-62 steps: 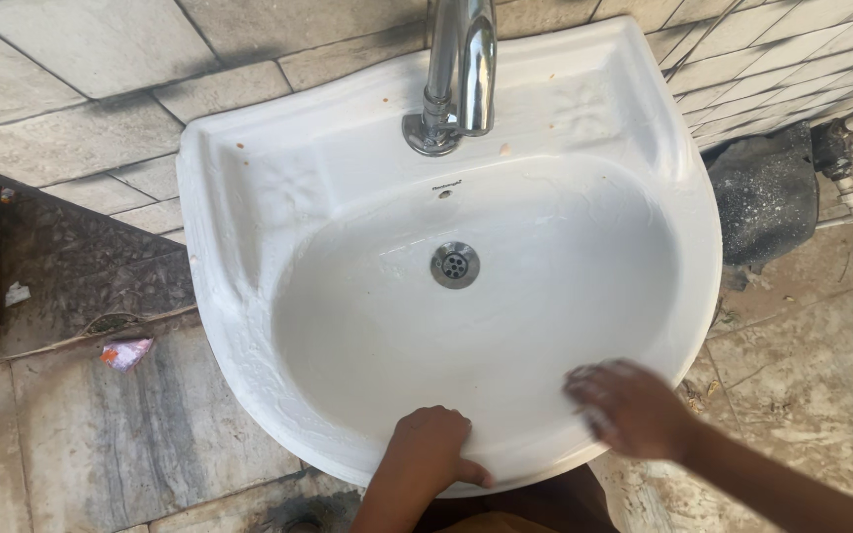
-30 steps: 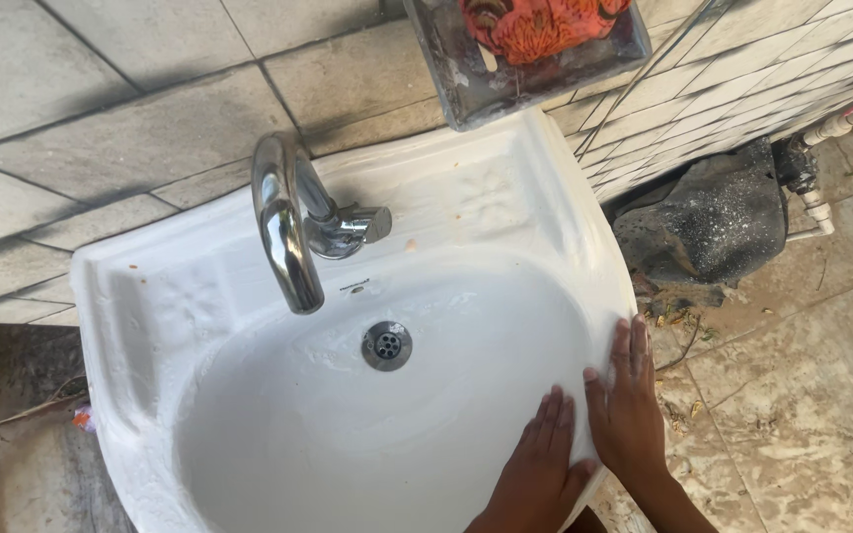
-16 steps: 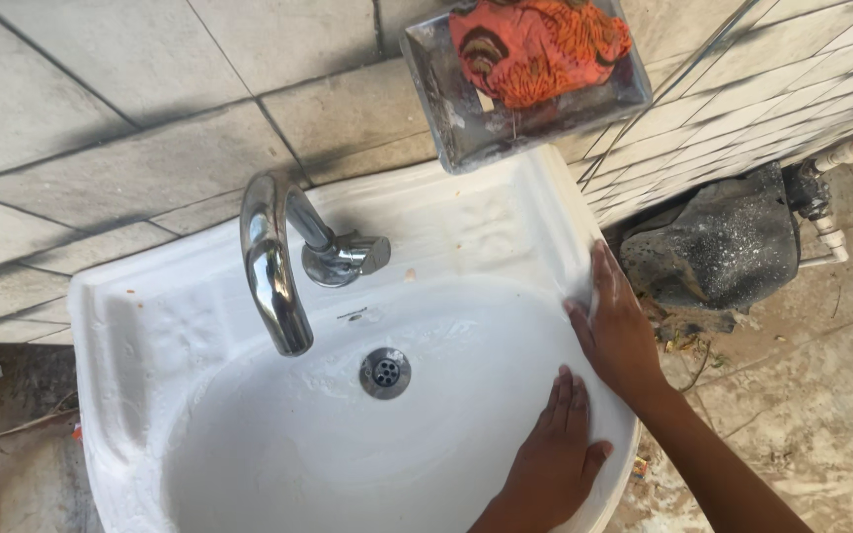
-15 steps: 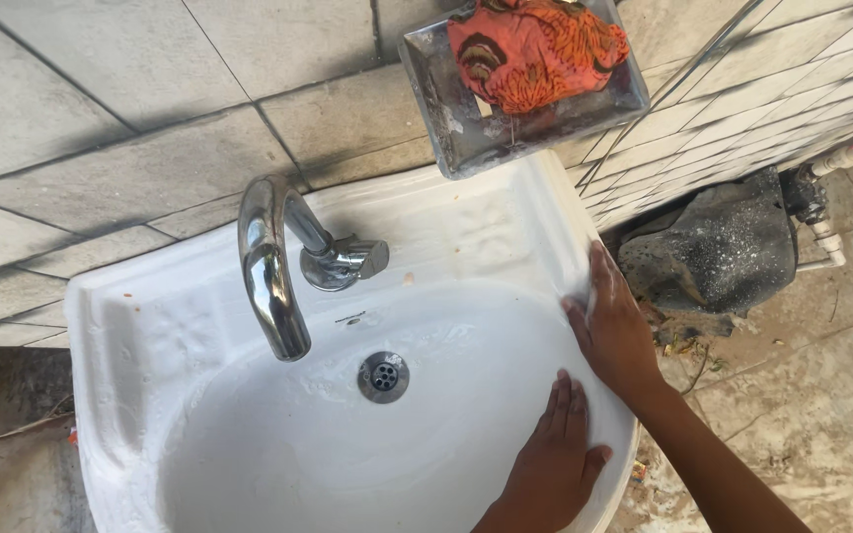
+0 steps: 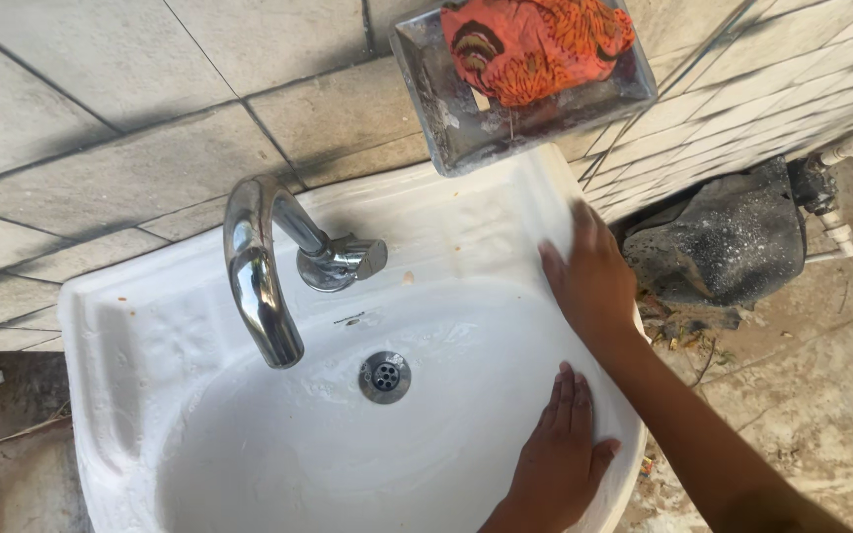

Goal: The person scrubs a white ceramic sink with their hands, repeatedly rubbing the basin and rim. They turn the faucet on and off to rinse the surface and their hands during the process.

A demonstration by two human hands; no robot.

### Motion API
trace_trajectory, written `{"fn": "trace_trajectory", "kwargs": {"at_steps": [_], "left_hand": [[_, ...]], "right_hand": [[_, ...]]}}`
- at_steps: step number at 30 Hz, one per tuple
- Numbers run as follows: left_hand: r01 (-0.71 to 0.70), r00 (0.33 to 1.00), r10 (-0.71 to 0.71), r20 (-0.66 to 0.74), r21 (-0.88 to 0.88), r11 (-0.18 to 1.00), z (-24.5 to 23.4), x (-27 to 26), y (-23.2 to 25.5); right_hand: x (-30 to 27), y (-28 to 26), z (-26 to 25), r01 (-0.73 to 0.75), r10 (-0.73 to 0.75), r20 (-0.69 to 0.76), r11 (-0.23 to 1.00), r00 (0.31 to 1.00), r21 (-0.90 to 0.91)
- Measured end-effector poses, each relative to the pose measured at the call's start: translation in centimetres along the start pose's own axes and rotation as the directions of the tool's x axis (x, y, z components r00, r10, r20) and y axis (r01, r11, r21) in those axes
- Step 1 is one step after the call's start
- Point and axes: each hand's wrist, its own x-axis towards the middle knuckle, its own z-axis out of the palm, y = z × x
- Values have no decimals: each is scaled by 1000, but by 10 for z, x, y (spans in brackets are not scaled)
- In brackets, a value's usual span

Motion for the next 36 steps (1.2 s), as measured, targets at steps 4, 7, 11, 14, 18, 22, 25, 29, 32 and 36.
{"fn": "trace_trajectory", "kwargs": {"at_steps": [4, 7, 11, 14, 18, 22, 25, 29, 32, 36], "left_hand": [[18, 1000, -18, -4, 7, 1000, -13, 0, 2], [93, 996, -93, -4, -6, 996, -32, -7, -3], [153, 958, -172, -230, -98, 983, -65, -36, -19], [201, 779, -338, -528, -301, 932, -110, -57, -32], [32, 521, -505, -689, -575, 817, -173, -75, -32], [-29, 469, -457, -755, -531, 847, -209, -76, -27], [-11, 442, -455, -773, -512, 859, -218, -88, -29], [59, 381, -480, -791, -497, 866, -224, -122, -45], [158, 339, -555, -760, -535, 830, -226, -154, -57], [226, 351, -611, -710, -569, 791, -230, -178, -66]], "right_hand": [[73, -53, 33, 175, -264, -103, 837, 959, -519], [43, -77, 47, 337, -383, -227, 916, 895, -218], [-10, -96, 43, 573, -573, -64, 819, 817, -24], [-13, -101, 20, 492, -516, -8, 811, 857, 317], [-12, -137, 1, -233, -50, 349, 656, 936, 718], [-6, -178, 32, 267, -268, -130, 575, 955, 774], [-40, -182, 75, 419, -294, -304, 533, 906, 735], [-115, -138, 119, 287, -276, -123, 954, 953, 83], [-149, -129, 155, 259, -211, 263, 952, 941, -163], [-186, -202, 203, 370, -395, 386, 918, 834, 141]]}}
